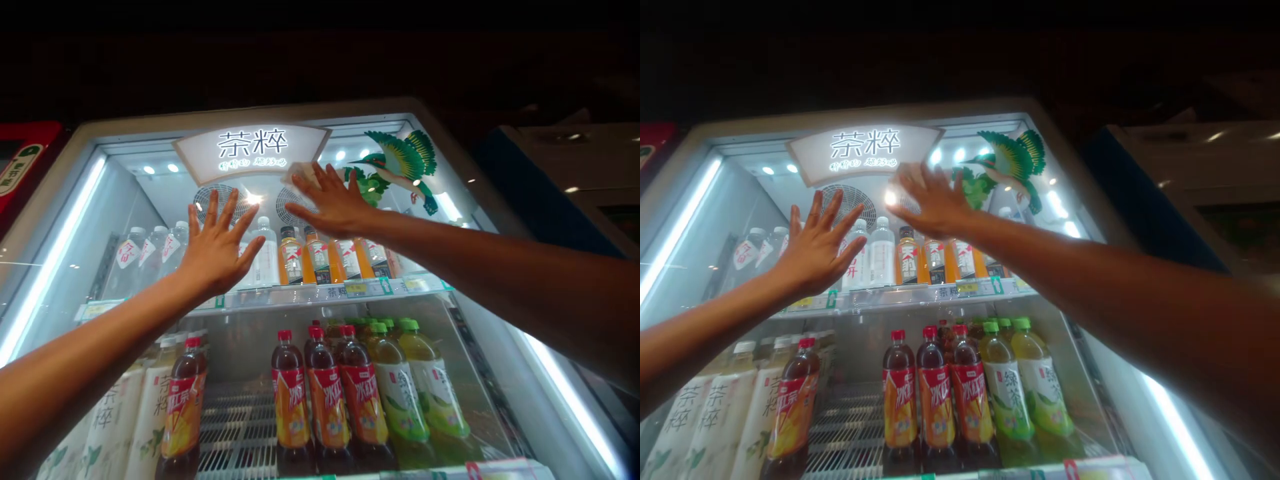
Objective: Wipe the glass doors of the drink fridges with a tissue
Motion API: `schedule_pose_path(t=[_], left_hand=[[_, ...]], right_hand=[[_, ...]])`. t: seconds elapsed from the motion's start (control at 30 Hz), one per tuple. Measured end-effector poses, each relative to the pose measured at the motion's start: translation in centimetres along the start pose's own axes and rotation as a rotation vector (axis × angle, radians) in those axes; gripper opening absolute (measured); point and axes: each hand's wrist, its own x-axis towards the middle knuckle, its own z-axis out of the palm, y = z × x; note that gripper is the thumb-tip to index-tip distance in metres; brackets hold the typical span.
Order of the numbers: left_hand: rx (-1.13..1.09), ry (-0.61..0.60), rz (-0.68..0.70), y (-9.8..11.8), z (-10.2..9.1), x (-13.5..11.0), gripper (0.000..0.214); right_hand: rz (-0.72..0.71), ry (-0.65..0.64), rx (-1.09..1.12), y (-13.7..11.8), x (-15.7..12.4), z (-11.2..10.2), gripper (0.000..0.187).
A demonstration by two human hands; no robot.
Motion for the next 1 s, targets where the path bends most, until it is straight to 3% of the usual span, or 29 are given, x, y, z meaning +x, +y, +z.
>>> schedule_pose_path(t=[0.1,0.23,0.43,0.6,0.7,0.8,0.93,1.0], left_hand=[[0.005,0.006,-0.003,-2.2,-0.7,-0.9,0.069],[0.065,-0.063,-0.060,-5.3,-2.4,-2.2,0.075],[0.074,-0.066,-0.138,-9.9,-4.1,-4.4,0.079],[0.043,-0.045,-0.058,-13.6,-4.9,-6.9,0.080],[0.035,-0.080,-0.058,-15.5,-5.0,-8.5,0.078],[0.032,-0.111,-0.055,-16.9,-4.6,-9.8,0.075],[0.044,-0.160,-0.008,-18.5,-4.2,-10.9,0.072],[0.041,-0.157,-0.031,-19.4,-4.2,-11.5,0.071]], right_hand=[[-0.023,0.063,0.050,-1.6,0.9,0.6,0.100],[-0.244,0.037,0.048,-4.2,0.8,1.4,0.104],[-0.023,0.031,0.078,-8.9,3.4,1.7,0.100],[-0.253,0.000,0.079,-14.8,1.6,3.8,0.100],[-0.170,0.020,0.101,-16.9,2.3,5.0,0.097],[-0.100,0.107,0.097,-18.5,4.7,5.6,0.100],[-0.082,0.055,0.072,-21.6,7.8,5.4,0.099],[-0.015,0.043,0.079,-23.2,7.8,5.4,0.098]])
